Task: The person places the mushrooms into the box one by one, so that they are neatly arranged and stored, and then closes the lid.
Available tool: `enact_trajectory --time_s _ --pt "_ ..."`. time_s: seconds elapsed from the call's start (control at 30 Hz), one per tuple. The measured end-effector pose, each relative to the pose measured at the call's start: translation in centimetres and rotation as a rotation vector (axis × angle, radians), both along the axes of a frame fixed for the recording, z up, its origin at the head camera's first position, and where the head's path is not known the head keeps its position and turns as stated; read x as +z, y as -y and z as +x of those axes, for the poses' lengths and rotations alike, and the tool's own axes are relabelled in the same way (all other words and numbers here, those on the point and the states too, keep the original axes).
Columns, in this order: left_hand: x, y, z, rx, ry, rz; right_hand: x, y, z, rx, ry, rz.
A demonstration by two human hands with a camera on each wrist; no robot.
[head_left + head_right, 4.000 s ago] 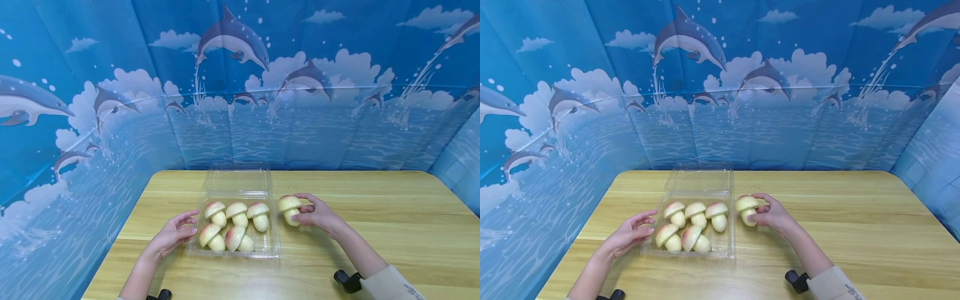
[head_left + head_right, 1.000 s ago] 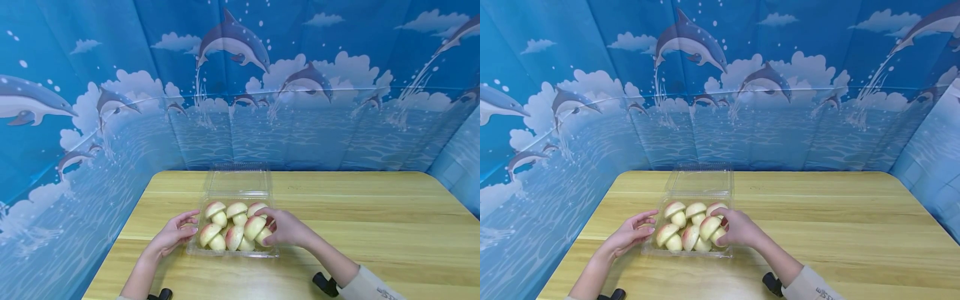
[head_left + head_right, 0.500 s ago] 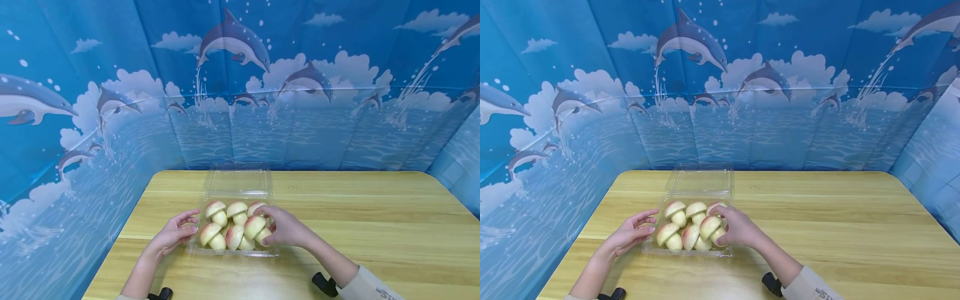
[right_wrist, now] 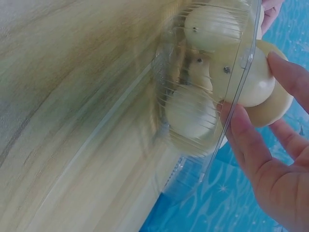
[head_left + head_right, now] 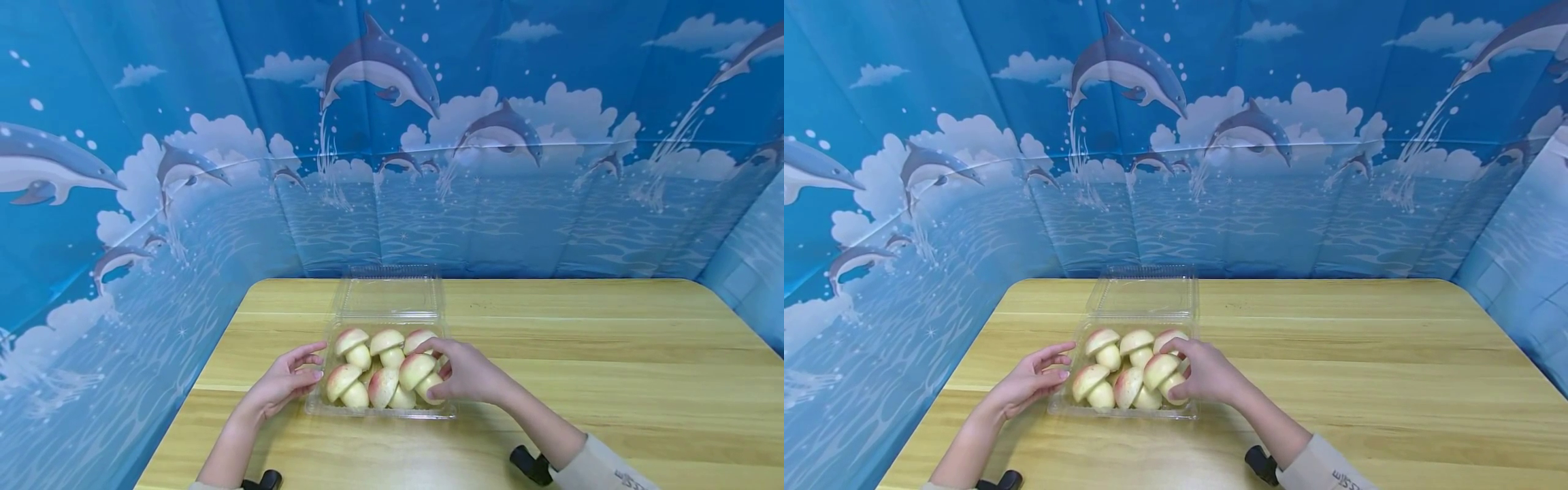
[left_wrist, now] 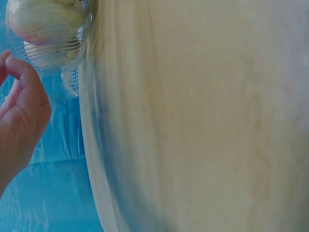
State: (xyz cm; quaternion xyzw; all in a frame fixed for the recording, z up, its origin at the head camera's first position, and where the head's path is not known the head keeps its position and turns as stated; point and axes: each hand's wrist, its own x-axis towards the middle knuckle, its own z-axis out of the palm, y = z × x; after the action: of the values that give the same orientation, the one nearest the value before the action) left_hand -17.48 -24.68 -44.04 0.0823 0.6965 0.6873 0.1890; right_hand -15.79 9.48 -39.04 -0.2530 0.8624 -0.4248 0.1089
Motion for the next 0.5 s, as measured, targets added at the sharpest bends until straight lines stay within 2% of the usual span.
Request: enact_trajectory --time_s 0.5 --pt "-0.05 -0.03 -0.10 0.007 0.007 0.000 -0.01 0.05 -0.05 -0.057 -0.002 -0.008"
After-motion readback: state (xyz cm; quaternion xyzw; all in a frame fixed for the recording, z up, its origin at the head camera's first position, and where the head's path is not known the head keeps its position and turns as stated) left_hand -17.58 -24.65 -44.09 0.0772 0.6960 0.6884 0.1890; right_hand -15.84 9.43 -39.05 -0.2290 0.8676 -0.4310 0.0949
